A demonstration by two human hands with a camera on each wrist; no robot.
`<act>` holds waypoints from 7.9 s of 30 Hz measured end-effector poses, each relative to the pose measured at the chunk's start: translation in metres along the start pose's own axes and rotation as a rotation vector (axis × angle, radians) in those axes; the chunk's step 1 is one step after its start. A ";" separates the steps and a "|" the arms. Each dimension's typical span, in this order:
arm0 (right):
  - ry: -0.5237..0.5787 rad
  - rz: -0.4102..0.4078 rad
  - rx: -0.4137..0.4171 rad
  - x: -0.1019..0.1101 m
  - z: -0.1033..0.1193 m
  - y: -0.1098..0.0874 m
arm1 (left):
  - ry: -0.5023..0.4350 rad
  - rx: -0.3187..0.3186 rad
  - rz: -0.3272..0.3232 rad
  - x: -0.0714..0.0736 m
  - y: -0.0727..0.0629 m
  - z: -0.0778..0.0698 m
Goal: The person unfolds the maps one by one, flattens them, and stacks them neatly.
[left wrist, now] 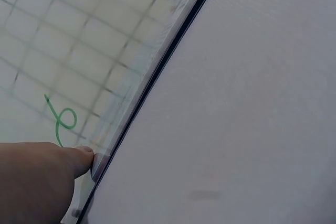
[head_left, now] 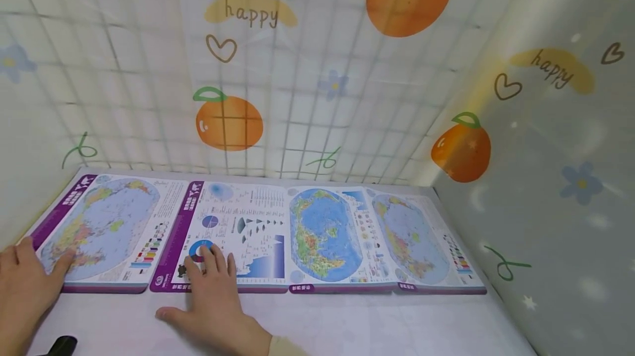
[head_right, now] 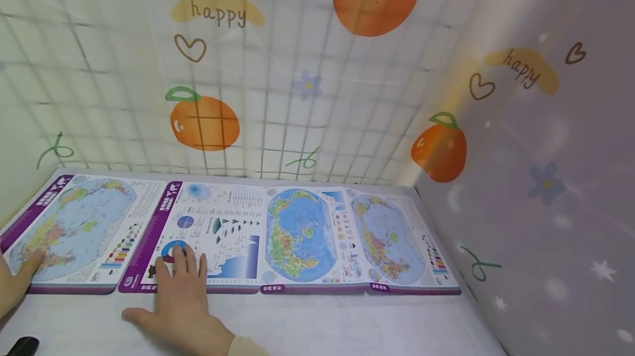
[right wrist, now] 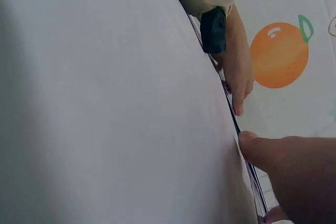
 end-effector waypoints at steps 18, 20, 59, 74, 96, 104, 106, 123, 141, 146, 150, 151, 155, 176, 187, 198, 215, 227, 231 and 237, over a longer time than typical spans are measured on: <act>0.010 0.098 0.020 -0.029 0.029 0.005 | 0.091 0.022 0.036 -0.005 -0.004 0.005; 0.009 0.101 0.023 -0.030 0.033 0.006 | 0.093 0.012 0.032 -0.004 -0.005 0.004; 0.173 -0.021 0.163 -0.018 0.038 0.008 | -0.244 0.135 -0.014 0.000 0.007 0.016; 0.244 -0.057 0.177 -0.013 0.033 0.001 | -0.243 0.216 -0.022 -0.001 0.005 0.018; 0.268 -0.137 0.172 -0.006 0.017 -0.011 | -0.323 0.159 -0.075 0.001 0.002 0.006; 0.270 -0.142 0.188 -0.001 0.012 -0.016 | -0.351 0.104 -0.100 0.002 0.003 0.008; 0.278 -0.145 0.196 -0.001 0.010 -0.017 | -0.334 0.097 -0.091 0.002 0.003 0.009; 0.329 -0.182 0.198 0.008 -0.008 -0.030 | -0.339 0.026 -0.109 0.002 -0.001 -0.006; 0.355 -0.208 0.181 0.016 -0.030 -0.041 | -0.269 0.004 -0.108 0.013 -0.018 -0.028; 0.350 -0.231 0.196 0.016 -0.031 -0.042 | -0.256 0.004 -0.108 0.014 -0.019 -0.030; 0.334 -0.248 0.205 0.017 -0.032 -0.044 | -0.269 -0.041 -0.127 0.016 -0.022 -0.032; 0.329 -0.253 0.206 0.017 -0.033 -0.045 | -0.272 -0.058 -0.130 0.016 -0.023 -0.033; 0.347 -0.233 0.189 0.019 -0.038 -0.048 | -0.271 -0.099 -0.136 0.017 -0.030 -0.039; 0.375 -0.292 0.189 0.031 -0.064 -0.067 | -0.323 -0.250 -0.137 0.009 -0.045 -0.062; 0.403 -0.269 0.133 0.036 -0.076 -0.075 | -0.339 -0.297 -0.135 0.008 -0.051 -0.073; 0.408 -0.304 0.128 0.040 -0.085 -0.080 | -0.354 -0.404 -0.140 0.006 -0.054 -0.081; 0.396 -0.351 0.097 0.045 -0.104 -0.091 | -0.404 -0.566 -0.083 0.001 -0.062 -0.092; 0.396 -0.377 0.071 0.049 -0.113 -0.096 | -0.465 -0.670 -0.110 -0.001 -0.071 -0.103; 0.385 -0.384 0.046 0.051 -0.116 -0.098 | -0.466 -0.701 -0.099 -0.002 -0.075 -0.107; 0.388 -0.383 0.002 0.054 -0.119 -0.100 | -0.469 -0.759 -0.097 -0.003 -0.080 -0.113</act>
Point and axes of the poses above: each hand's wrist, its own y-axis towards the middle knuckle, its own x-axis out of the back of the hand, z = x × y, the point moved 6 cm from there along y, towards the middle knuckle, and after that the axes turned 4 degrees about y, right-handed, at the moved point
